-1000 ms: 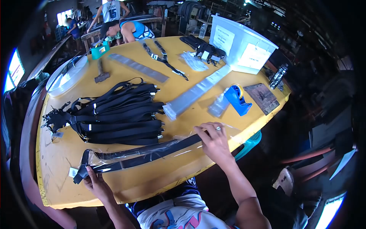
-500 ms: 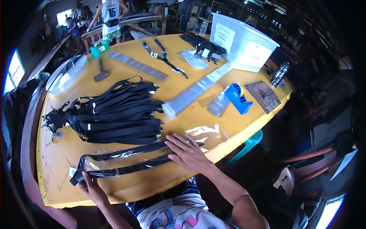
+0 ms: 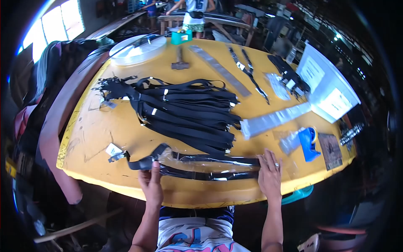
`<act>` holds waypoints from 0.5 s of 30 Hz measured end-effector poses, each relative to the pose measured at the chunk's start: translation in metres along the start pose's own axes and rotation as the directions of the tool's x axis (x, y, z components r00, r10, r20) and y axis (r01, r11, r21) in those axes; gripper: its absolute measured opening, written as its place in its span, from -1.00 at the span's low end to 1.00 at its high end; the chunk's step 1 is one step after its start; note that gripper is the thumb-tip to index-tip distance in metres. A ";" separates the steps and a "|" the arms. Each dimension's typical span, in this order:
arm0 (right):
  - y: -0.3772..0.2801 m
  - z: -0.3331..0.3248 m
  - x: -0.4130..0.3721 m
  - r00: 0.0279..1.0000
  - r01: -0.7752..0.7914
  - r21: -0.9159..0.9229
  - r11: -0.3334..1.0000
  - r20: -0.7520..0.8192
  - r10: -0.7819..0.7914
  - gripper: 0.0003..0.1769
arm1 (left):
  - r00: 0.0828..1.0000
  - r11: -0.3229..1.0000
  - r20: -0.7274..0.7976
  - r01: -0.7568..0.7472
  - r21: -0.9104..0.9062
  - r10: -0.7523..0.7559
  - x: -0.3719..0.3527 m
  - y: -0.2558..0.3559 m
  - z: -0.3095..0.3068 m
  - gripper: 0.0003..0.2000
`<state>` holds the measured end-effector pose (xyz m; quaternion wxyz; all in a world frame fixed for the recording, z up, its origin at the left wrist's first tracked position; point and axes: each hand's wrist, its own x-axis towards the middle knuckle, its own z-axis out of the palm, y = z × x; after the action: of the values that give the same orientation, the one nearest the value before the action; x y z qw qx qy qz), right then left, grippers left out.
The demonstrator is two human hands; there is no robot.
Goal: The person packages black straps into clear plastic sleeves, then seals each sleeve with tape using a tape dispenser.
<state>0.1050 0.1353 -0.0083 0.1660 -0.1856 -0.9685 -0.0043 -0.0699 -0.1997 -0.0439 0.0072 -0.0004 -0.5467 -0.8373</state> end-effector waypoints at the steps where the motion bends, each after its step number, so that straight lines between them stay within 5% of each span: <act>1: -0.006 -0.001 0.005 1.000 0.018 0.003 1.000 -0.005 -0.018 -0.45 | 0.999 1.000 0.042 0.013 -0.003 -0.013 -0.004 -0.002 0.002 -0.78; 3: -0.043 -0.015 0.010 0.991 0.041 0.106 0.994 -0.128 -0.027 -0.47 | 1.000 0.999 0.013 0.015 -0.030 -0.014 -0.010 0.001 0.010 -0.80; 5: -0.095 -0.018 0.022 0.970 0.230 0.380 0.896 -0.159 -0.182 -0.47 | 0.999 0.998 -0.006 0.051 -0.043 -0.052 -0.013 0.002 0.009 -0.81; 7: -0.144 0.000 0.031 0.915 0.397 0.509 0.763 -0.161 -0.369 -0.26 | 0.999 0.999 -0.017 0.032 -0.036 -0.033 -0.014 0.003 0.008 -0.81; 13: -0.189 0.051 0.045 0.842 0.451 0.418 0.788 0.091 -0.531 0.23 | 0.999 0.999 -0.043 -0.005 0.050 0.007 -0.008 0.006 -0.012 -0.78; 15: -0.181 0.050 0.044 0.840 0.442 0.434 0.785 0.106 -0.532 0.25 | 0.999 0.998 -0.040 0.014 0.064 -0.012 -0.006 0.006 -0.015 -0.76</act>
<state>-0.0146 -0.0145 -0.0316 0.0832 0.1099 -0.9762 0.1674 -0.0641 -0.2160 -0.0442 0.0128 0.0201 -0.5730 -0.8192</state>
